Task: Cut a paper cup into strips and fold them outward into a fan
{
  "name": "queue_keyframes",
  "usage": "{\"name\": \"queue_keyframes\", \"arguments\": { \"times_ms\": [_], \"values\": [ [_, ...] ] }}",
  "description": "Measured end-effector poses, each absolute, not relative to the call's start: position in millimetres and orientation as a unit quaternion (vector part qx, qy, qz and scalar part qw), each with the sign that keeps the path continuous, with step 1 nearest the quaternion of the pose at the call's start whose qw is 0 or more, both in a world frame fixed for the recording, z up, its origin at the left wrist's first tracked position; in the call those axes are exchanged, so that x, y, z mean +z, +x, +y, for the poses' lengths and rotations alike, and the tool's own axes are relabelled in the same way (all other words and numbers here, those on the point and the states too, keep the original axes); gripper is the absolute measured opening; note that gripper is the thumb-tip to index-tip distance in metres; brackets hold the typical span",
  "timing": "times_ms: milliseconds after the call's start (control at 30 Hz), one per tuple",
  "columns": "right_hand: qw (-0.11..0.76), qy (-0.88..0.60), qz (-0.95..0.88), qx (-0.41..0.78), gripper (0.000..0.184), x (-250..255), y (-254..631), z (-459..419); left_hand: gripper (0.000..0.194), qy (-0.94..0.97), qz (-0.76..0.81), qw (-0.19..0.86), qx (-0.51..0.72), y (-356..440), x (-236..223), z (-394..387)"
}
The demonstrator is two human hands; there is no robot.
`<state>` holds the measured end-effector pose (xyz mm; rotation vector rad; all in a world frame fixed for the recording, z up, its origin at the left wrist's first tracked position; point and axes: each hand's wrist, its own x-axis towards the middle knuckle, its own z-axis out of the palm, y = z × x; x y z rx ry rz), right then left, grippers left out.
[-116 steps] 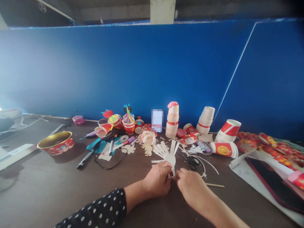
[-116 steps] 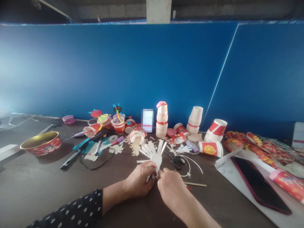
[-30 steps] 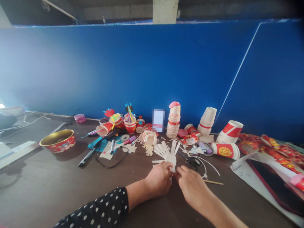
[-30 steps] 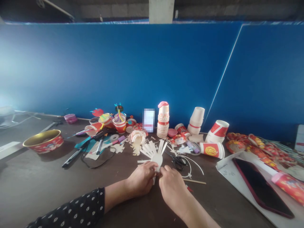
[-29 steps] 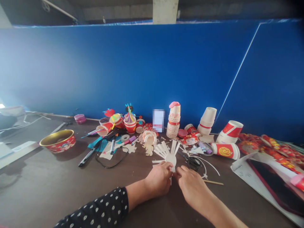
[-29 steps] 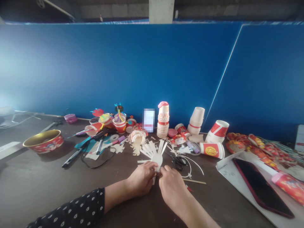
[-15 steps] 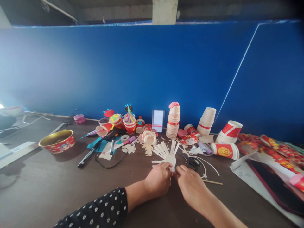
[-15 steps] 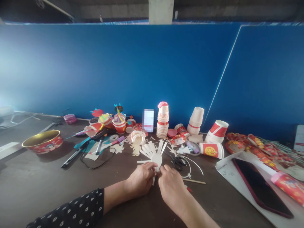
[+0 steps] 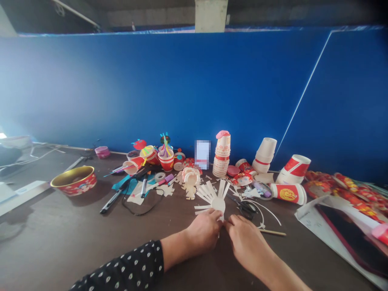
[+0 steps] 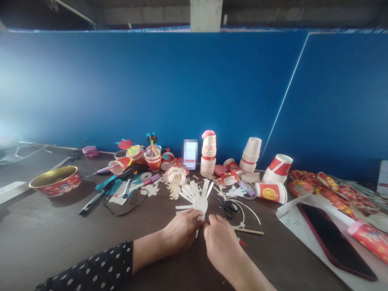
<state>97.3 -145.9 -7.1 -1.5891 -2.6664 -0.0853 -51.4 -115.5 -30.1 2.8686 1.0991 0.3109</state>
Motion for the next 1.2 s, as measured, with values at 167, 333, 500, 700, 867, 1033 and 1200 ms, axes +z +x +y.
{"name": "queue_keyframes", "arguments": {
  "times_ms": [167,333,500,700,867,1033,1200],
  "values": [
    [0.011,-0.494,-0.867,-0.069,0.034,-13.2,98.2,-144.8,0.014,0.928,0.36,0.014,0.095,-49.9,-30.1,-115.0],
    [0.021,-0.485,-0.869,-0.093,0.035,-21.0,98.5,-139.8,0.015,0.92,0.374,0.038,0.114,-50.7,-32.3,-115.7],
    [0.012,-0.474,-0.876,-0.09,0.03,-18.6,99.7,-136.1,0.018,0.911,0.386,0.062,0.135,-51.8,-30.0,-117.1],
    [0.029,-0.466,-0.879,-0.098,0.029,-19.8,101.7,-131.8,0.018,0.901,0.405,0.083,0.133,-50.7,-30.4,-114.7],
    [0.029,-0.466,-0.879,-0.099,0.025,-25.5,102.1,-128.7,0.015,0.907,0.405,0.057,0.106,-50.9,-30.4,-115.6],
    [0.023,-0.483,-0.871,-0.083,0.032,-26.7,100.8,-130.0,0.017,0.915,0.394,0.034,0.073,-49.4,-26.1,-118.3],
    [0.035,-0.49,-0.87,-0.038,0.034,-19.5,105.3,-131.4,0.018,0.924,0.379,0.013,0.051,-47.8,-24.1,-116.2]
  ]
}}
